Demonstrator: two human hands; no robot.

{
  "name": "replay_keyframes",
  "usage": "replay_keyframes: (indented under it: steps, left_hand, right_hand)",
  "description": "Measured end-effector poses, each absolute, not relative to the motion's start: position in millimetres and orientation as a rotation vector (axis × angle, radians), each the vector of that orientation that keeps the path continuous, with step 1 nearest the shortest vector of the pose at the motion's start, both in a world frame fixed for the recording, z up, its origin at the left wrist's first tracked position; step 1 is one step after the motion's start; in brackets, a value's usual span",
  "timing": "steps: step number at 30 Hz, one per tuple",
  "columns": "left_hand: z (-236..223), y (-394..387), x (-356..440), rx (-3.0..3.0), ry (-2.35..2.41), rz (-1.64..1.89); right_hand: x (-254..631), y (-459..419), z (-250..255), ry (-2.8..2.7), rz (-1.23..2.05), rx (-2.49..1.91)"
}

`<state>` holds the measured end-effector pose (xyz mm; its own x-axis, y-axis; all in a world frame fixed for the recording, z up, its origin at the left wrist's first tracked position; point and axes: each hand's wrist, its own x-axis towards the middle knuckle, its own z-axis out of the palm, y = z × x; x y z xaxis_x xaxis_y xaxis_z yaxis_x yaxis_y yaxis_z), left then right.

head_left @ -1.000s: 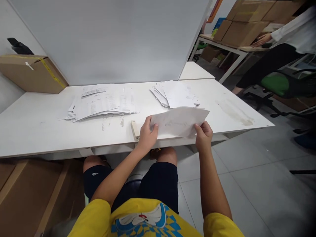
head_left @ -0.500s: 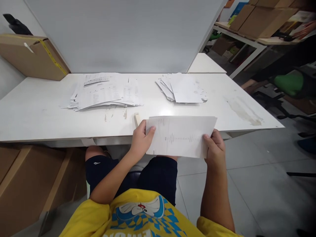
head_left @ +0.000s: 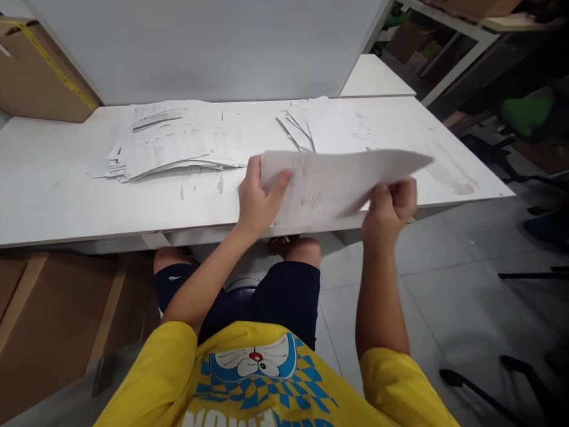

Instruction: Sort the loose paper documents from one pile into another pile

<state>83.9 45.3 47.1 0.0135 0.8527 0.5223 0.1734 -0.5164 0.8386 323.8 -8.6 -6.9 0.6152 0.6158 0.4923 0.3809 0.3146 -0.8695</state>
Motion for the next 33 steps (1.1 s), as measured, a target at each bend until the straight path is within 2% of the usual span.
replay_keyframes:
  steps: [5, 10, 21, 28, 31, 33]
  left_hand:
    - [31, 98, 115, 1.638, 1.026, 1.638]
    - [14, 105, 113, 1.651, 0.965, 1.545]
    - [19, 92, 106, 1.647, 0.96, 1.372]
    - [31, 82, 105, 1.691, 1.113, 1.28]
    - [48, 58, 85, 1.755, 1.096, 1.241]
    - [53, 43, 62, 1.767, 1.049, 1.212]
  right_hand:
    - [333, 68, -27, -0.881, 0.125, -1.194]
    - [335, 85, -55, -0.836, 0.145, -1.125]
    - [335, 68, -42, -0.893, 0.116, -1.035]
    - [333, 46, -34, -0.951, 0.35, -1.193]
    - [330, 14, -15, -0.939, 0.401, -1.235]
    - [322, -16, -6, -0.931, 0.579, -1.301]
